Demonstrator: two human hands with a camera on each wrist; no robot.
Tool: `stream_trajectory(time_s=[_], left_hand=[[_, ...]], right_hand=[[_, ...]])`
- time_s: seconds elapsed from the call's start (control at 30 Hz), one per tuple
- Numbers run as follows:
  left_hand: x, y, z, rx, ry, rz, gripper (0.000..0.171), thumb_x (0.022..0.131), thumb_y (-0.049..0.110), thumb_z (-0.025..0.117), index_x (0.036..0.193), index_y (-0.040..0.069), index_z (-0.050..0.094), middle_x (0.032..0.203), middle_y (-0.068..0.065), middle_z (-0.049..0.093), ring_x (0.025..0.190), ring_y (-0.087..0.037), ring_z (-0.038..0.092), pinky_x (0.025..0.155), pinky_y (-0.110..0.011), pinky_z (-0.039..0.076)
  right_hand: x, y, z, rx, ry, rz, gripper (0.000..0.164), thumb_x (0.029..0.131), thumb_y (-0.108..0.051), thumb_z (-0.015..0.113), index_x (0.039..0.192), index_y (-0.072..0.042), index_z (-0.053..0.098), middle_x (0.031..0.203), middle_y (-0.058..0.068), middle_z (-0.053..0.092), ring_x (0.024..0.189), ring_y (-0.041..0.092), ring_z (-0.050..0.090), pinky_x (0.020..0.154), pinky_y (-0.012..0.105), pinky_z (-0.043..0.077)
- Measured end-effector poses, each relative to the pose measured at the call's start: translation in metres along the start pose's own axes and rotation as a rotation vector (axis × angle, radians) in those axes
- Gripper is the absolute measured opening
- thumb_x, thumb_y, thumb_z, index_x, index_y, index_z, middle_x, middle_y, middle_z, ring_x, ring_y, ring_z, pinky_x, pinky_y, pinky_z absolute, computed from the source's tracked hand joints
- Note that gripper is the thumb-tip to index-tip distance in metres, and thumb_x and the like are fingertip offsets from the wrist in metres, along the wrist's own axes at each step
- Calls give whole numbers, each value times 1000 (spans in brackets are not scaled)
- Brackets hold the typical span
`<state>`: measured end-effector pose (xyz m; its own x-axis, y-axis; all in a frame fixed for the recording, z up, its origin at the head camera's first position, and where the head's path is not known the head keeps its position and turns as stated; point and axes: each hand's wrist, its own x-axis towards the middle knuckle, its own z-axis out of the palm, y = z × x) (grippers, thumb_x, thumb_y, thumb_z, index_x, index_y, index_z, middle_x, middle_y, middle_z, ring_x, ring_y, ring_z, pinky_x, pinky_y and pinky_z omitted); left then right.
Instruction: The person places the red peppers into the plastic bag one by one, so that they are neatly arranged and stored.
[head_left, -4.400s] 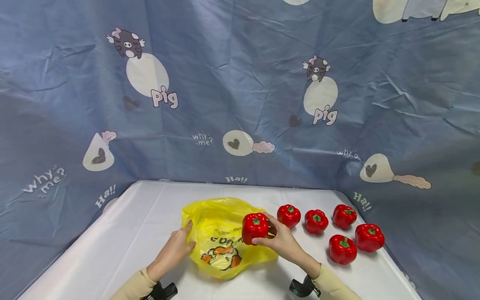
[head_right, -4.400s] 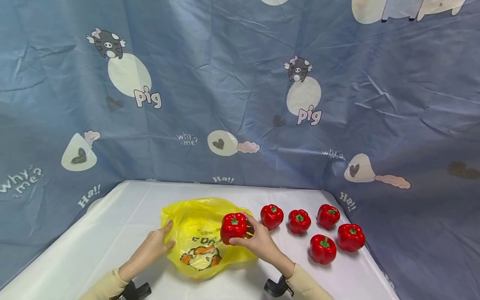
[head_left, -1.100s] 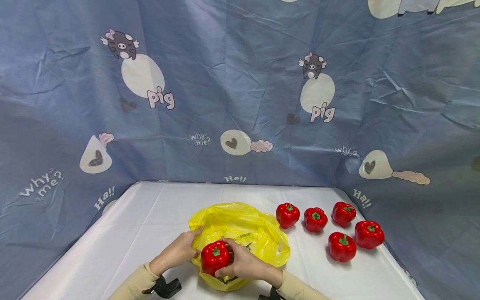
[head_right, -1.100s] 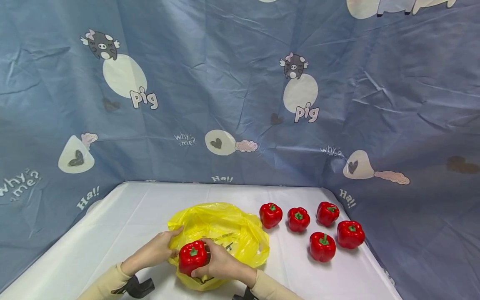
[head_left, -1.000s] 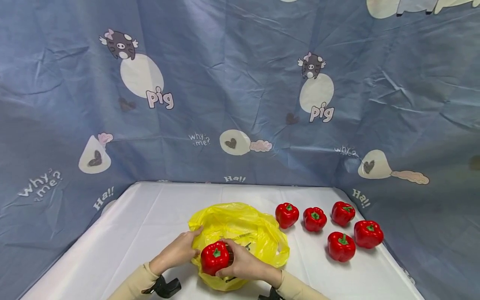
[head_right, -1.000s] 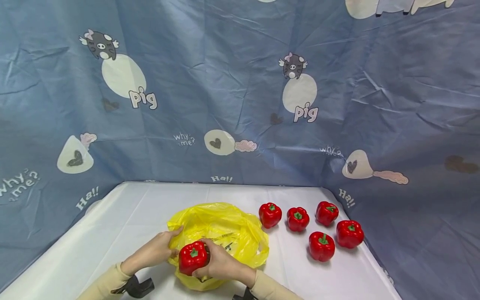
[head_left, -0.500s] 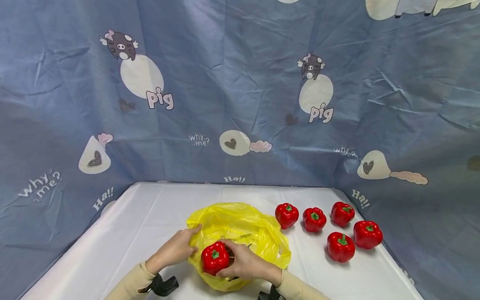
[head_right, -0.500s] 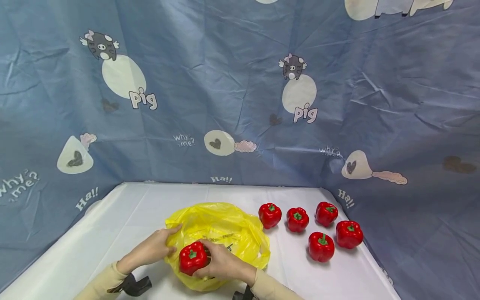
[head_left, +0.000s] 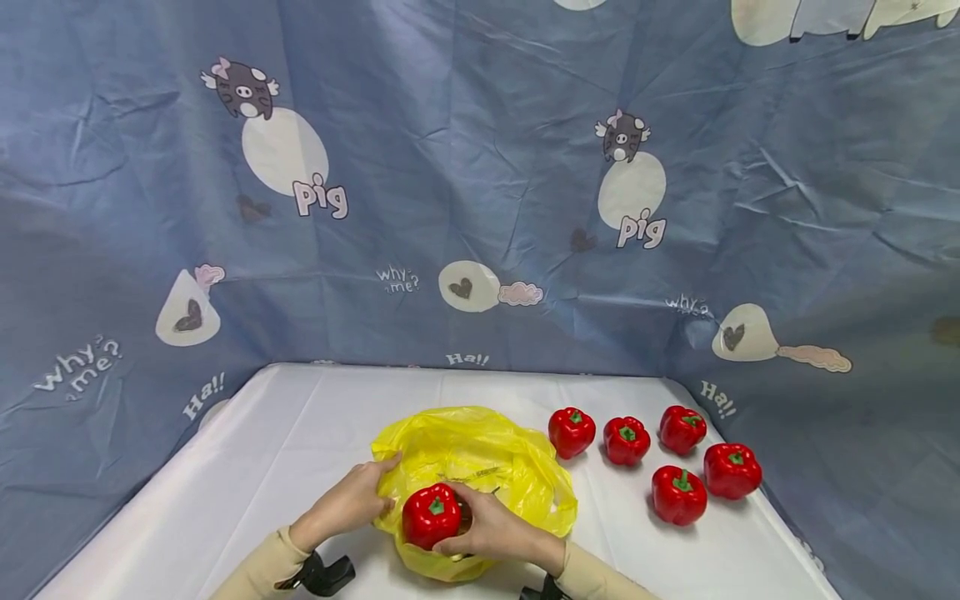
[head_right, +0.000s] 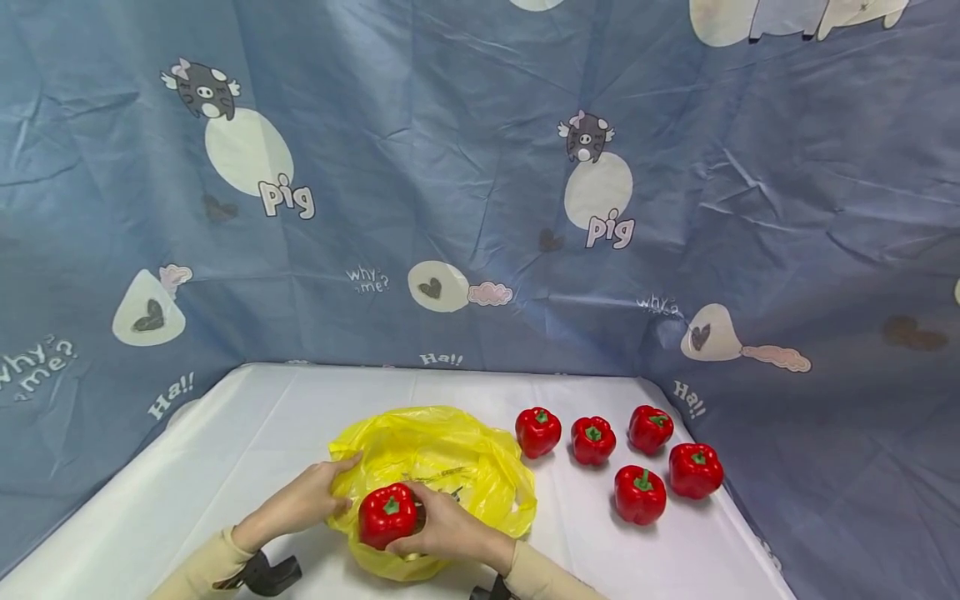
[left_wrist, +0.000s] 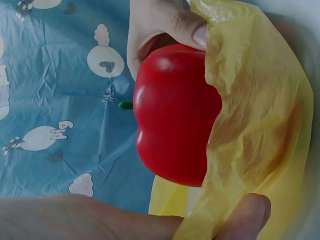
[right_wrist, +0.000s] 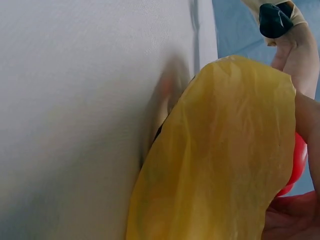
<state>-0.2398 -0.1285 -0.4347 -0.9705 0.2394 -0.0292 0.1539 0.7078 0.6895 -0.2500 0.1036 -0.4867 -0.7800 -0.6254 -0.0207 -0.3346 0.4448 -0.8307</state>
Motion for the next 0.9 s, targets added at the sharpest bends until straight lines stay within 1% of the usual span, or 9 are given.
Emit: stream_trajectory(time_s=[0.1,0.2,0.37,0.53,0.6,0.7,0.77,0.8,0.9], left_hand=[[-1,0,-1,5,-2,4,67,75,-6,69,138,-9,46,128,-26,58,50,-13,39,45,-23,37],[-1,-1,-2,9,-4,13,68,74,-6,69,138,-9,46,130,-27,56,51,-14,40,45,-23,37],[-1,-4,-2,9,-7,19,70,73,-5,69,139,-9,45,135,-29,53,53,-14,41,46,-23,37],[-1,-7,-1,6,-7,22,70,73,-5,69,139,-9,45,134,-30,52,52,-14,40,46,-23,36],[-2,-8,-1,12,-5,33,69,73,-5,69,138,-9,45,134,-31,52,52,-14,39,45,-23,36],[-2,-7,-2,16,-1,39,68,73,-5,69,138,-9,46,133,-31,53,52,-13,39,46,-23,36],[-2,-6,-2,16,-1,40,68,74,-5,69,138,-9,46,134,-31,52,53,-14,39,46,-23,36],[-2,-5,-2,17,1,37,68,74,-5,69,138,-9,46,134,-31,52,53,-14,39,47,-23,36],[-2,-5,-2,15,1,37,69,73,-5,69,138,-9,46,136,-32,50,54,-15,38,47,-23,35]], right_hand=[[-1,0,0,1,3,31,81,77,-37,80,145,-17,41,131,-4,59,110,3,58,91,23,50],[-1,0,0,10,10,69,85,75,-40,80,146,-16,40,132,-3,58,111,7,58,91,29,52],[-2,1,0,30,20,83,88,75,-42,80,147,-15,38,134,0,56,112,12,58,90,36,53],[-6,2,-2,41,46,16,84,76,-39,80,146,-13,41,134,3,57,111,11,59,87,29,53],[-7,2,-4,-2,57,-31,81,77,-38,79,145,-14,42,134,4,56,112,10,58,87,26,52],[-9,0,-7,-94,60,-69,80,78,-39,78,146,-19,41,136,1,52,115,10,55,89,24,50],[-9,0,-8,-130,52,-82,81,78,-40,77,147,-20,39,138,1,51,118,10,53,90,23,49],[-9,0,-8,-129,45,-87,82,79,-41,77,148,-19,39,138,1,51,119,10,53,91,23,49],[-9,3,-6,-63,16,-68,85,79,-39,78,149,-17,36,141,0,50,122,9,52,93,22,48]])
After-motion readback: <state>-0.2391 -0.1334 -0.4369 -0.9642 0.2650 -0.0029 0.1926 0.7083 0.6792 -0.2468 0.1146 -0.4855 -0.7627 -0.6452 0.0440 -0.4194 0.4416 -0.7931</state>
